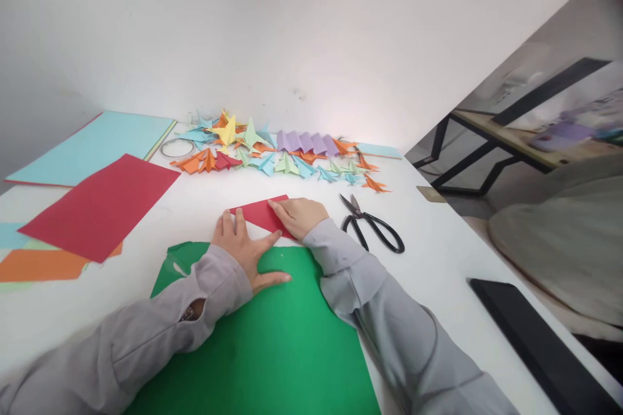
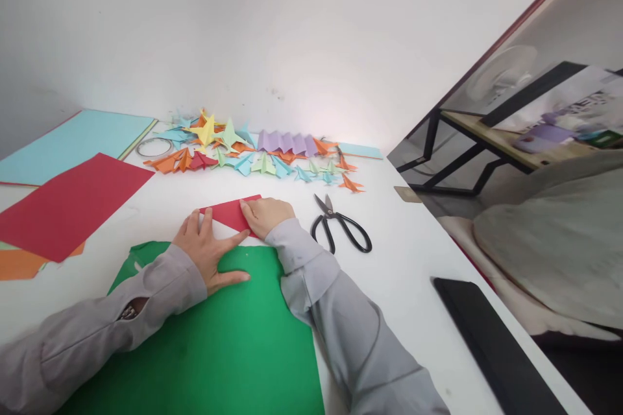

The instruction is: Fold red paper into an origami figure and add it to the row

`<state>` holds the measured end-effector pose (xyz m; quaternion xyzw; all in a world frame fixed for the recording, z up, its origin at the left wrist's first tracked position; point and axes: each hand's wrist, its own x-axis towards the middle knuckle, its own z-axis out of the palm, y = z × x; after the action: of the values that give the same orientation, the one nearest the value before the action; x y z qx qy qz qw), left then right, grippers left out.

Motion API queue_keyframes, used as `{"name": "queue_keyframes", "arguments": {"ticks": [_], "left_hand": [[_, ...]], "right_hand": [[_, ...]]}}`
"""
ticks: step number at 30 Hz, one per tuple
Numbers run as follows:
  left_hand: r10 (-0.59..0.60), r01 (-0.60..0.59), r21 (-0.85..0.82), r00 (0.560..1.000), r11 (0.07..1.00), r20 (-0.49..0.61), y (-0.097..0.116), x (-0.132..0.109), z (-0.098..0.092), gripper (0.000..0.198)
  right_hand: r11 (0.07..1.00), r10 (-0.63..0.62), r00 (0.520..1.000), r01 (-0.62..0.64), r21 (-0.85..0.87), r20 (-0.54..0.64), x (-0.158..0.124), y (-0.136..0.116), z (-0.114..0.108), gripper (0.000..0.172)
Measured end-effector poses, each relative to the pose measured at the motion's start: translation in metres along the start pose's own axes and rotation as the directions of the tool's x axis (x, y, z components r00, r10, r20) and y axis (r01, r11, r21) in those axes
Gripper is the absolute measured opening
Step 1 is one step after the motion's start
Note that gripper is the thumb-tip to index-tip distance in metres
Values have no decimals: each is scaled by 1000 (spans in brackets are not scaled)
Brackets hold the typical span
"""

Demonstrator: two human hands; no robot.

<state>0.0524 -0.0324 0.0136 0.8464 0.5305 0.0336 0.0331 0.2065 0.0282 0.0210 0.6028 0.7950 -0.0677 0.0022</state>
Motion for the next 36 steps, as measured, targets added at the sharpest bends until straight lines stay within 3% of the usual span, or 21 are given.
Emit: {"name": "queue_keyframes", "arguments": {"ticks": [4,10,24,29,33,36], "left_hand": [[83,-82,28,995,996,-61,6,1,3,83],[81,-80,49,997,996,-10,17,2,12,96],[88,-88,-36,996,995,7,21,-4,4,80],[97,-99,-46,994,994,-44,18,-6,9,75],[47,-45,29,997,999,-53,8,-5,17,94],[-54,61,107,996,992,-68,-2,-3,16,96]], "right_hand": [[1000,14,1000,-14,26,2,1,1,2,61],[998,33,999,-33,52,-7,2,2,3,59],[997,35,999,-32,65,-41,1,0,3,58],[998,9,997,-4,56,-81,-3,-1,8,56],[998,-52,989,58,40,-138,-6,1,16,44],[998,-65,987,64,-13,-144,-7,1,20,45]]}}
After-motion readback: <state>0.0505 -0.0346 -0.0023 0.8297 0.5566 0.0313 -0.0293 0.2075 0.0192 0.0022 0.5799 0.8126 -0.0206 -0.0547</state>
